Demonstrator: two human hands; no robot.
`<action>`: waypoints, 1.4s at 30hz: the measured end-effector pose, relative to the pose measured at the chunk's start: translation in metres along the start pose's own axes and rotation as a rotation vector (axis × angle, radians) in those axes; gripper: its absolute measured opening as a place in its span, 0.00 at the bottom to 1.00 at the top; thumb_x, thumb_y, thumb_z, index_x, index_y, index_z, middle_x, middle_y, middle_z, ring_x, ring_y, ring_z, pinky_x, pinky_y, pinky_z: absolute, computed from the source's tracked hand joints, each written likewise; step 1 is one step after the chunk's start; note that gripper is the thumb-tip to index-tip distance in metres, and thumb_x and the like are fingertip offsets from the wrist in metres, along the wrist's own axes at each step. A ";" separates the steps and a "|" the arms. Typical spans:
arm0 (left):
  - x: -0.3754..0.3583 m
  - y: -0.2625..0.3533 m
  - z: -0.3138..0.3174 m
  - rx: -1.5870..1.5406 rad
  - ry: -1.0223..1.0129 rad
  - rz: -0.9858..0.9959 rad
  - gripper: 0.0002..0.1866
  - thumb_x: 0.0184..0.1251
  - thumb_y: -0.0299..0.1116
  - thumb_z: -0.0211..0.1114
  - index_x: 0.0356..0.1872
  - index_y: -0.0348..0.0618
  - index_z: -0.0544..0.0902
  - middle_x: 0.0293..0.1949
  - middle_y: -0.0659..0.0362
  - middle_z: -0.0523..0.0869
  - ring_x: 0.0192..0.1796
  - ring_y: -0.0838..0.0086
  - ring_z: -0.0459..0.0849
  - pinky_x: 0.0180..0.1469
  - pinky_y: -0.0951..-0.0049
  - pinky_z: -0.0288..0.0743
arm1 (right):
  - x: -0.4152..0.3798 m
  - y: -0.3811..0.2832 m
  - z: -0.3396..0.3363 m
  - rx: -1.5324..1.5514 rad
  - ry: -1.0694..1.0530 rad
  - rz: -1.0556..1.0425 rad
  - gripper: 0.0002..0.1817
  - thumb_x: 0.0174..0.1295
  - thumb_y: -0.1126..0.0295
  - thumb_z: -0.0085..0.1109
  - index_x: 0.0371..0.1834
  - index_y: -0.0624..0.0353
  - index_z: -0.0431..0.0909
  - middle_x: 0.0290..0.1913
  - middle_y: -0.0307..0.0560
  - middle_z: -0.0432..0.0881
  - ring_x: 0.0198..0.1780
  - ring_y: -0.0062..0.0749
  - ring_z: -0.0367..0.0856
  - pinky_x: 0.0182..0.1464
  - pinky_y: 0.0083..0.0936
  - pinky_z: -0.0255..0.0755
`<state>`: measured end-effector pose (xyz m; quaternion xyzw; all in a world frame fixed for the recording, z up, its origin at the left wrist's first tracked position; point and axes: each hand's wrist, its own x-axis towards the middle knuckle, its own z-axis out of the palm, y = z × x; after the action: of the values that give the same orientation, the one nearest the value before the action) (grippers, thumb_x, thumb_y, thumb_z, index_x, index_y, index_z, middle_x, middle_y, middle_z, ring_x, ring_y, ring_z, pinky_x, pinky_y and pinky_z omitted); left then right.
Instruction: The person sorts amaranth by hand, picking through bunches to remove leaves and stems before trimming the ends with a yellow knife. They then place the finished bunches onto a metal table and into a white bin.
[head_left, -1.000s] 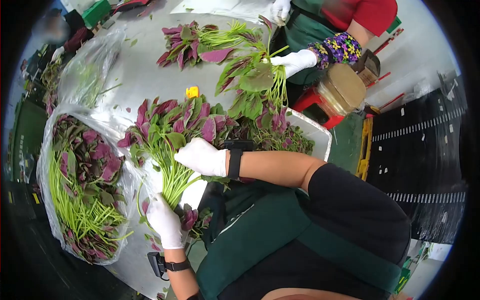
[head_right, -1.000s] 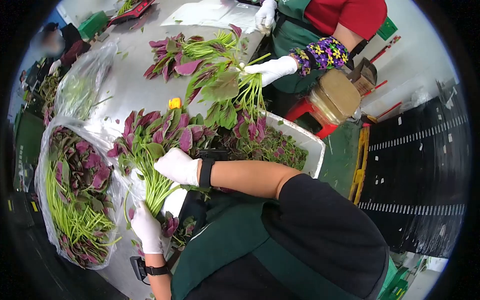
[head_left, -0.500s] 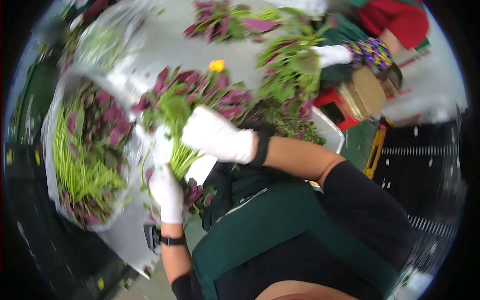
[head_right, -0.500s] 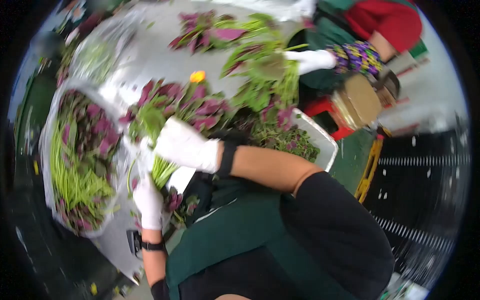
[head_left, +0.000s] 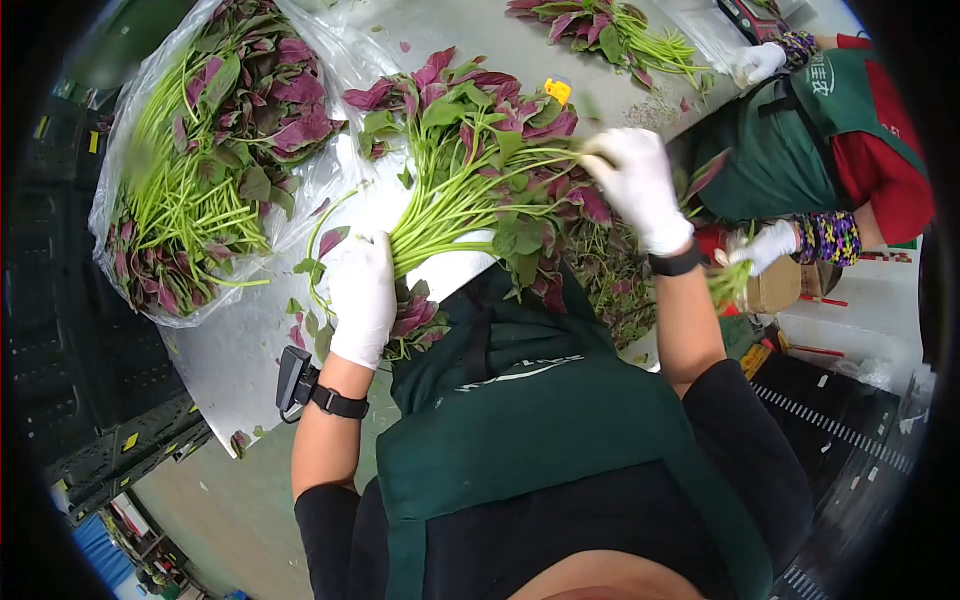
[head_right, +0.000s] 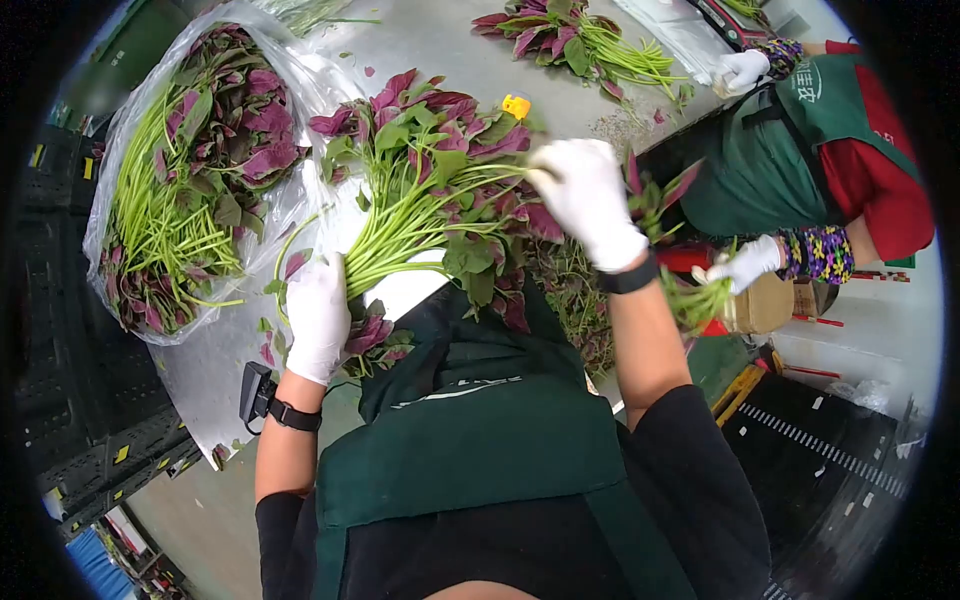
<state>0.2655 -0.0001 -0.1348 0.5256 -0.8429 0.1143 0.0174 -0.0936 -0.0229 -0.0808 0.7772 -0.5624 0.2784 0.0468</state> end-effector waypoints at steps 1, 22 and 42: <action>0.000 0.001 0.000 0.021 -0.012 -0.005 0.08 0.59 0.26 0.59 0.40 0.44 0.76 0.27 0.55 0.78 0.31 0.64 0.82 0.31 0.64 0.75 | -0.012 0.014 -0.012 0.005 -0.062 0.093 0.05 0.55 0.64 0.65 0.28 0.52 0.82 0.29 0.41 0.82 0.37 0.41 0.82 0.46 0.36 0.69; -0.001 0.002 0.001 -0.017 0.020 -0.006 0.05 0.61 0.26 0.58 0.37 0.44 0.75 0.28 0.55 0.80 0.33 0.63 0.83 0.34 0.63 0.75 | -0.059 0.017 -0.021 0.012 -0.130 0.391 0.07 0.61 0.65 0.61 0.35 0.54 0.83 0.35 0.49 0.84 0.38 0.48 0.83 0.39 0.37 0.77; 0.001 0.002 -0.001 -0.077 -0.044 -0.023 0.09 0.54 0.21 0.59 0.37 0.42 0.74 0.30 0.52 0.79 0.37 0.58 0.82 0.37 0.61 0.73 | -0.020 -0.040 0.053 0.151 -0.135 0.192 0.08 0.55 0.68 0.65 0.37 0.54 0.81 0.33 0.44 0.80 0.40 0.41 0.82 0.44 0.37 0.74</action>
<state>0.2635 0.0005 -0.1337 0.5366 -0.8407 0.0697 0.0202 -0.0411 -0.0120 -0.1255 0.7381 -0.6135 0.2701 -0.0766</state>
